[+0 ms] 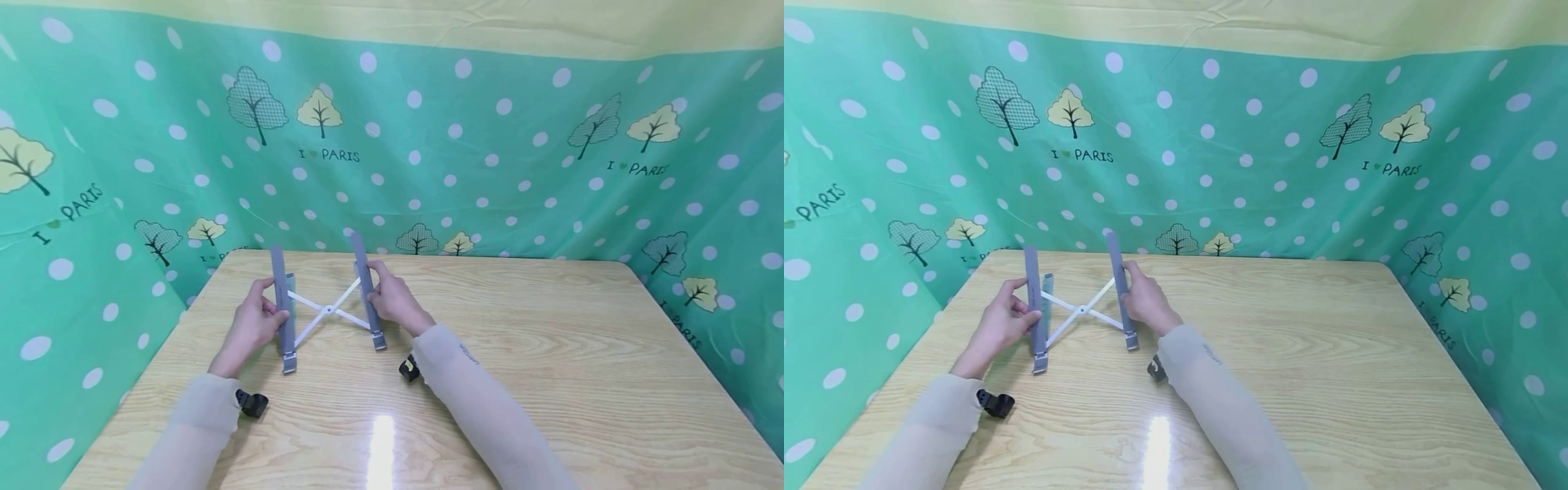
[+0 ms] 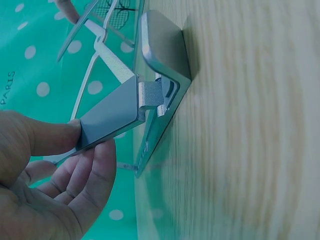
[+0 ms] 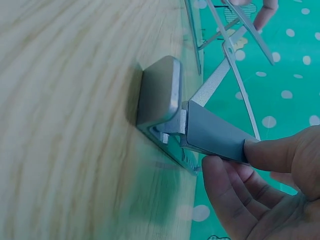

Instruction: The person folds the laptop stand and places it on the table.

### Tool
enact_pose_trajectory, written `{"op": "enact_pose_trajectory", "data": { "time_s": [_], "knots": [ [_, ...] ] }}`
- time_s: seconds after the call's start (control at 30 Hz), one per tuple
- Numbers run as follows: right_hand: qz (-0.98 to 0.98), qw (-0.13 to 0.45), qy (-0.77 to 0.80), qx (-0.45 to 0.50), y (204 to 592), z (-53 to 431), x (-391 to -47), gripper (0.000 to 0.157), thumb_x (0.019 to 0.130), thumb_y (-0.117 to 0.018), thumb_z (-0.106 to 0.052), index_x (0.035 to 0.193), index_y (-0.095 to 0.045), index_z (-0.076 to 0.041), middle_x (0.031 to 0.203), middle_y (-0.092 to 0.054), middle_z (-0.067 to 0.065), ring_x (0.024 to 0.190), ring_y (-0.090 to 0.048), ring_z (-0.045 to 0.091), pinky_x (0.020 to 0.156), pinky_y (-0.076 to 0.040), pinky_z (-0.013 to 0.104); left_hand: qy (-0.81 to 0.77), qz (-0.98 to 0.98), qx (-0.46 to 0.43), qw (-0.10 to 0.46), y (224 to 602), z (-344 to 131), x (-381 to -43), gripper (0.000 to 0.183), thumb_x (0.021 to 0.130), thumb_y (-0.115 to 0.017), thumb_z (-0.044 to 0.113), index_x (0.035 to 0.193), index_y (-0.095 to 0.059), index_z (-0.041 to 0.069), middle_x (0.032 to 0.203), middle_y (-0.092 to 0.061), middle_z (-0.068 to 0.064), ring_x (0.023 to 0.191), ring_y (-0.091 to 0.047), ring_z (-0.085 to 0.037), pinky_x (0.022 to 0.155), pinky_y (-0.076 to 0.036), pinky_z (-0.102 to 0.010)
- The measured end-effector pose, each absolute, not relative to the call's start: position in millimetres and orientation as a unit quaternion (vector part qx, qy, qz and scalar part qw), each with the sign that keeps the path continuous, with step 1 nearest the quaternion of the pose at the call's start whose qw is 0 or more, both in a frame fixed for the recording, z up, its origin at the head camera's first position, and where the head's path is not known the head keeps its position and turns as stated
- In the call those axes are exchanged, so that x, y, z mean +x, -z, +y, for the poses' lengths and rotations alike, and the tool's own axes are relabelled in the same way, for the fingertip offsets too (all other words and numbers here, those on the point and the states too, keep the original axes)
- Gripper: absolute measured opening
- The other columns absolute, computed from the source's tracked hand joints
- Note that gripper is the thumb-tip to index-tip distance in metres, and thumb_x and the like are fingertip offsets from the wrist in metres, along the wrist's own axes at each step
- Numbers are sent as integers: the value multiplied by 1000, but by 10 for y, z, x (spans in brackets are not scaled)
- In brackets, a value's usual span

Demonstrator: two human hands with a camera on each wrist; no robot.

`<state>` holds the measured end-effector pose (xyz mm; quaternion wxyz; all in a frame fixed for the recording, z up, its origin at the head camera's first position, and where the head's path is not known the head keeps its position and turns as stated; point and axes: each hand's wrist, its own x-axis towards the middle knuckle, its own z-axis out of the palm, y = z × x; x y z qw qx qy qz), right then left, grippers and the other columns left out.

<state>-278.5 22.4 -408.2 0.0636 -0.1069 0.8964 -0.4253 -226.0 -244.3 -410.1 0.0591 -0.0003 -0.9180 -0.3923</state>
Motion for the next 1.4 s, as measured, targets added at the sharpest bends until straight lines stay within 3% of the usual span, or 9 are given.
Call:
{"op": "enact_pose_trajectory", "data": {
  "time_s": [1.4],
  "knots": [
    [900,51,425,-83,4107,733,-2731,66,93,-58,-5,148,-28,-26,84,-60,7,70,-60,19,60,-53,31,428,-902,-24,53,4171,-1981,-2351,70,88,-64,0,147,-27,9,87,-52,-14,65,-55,-21,57,-53,-31]
  ]
}}
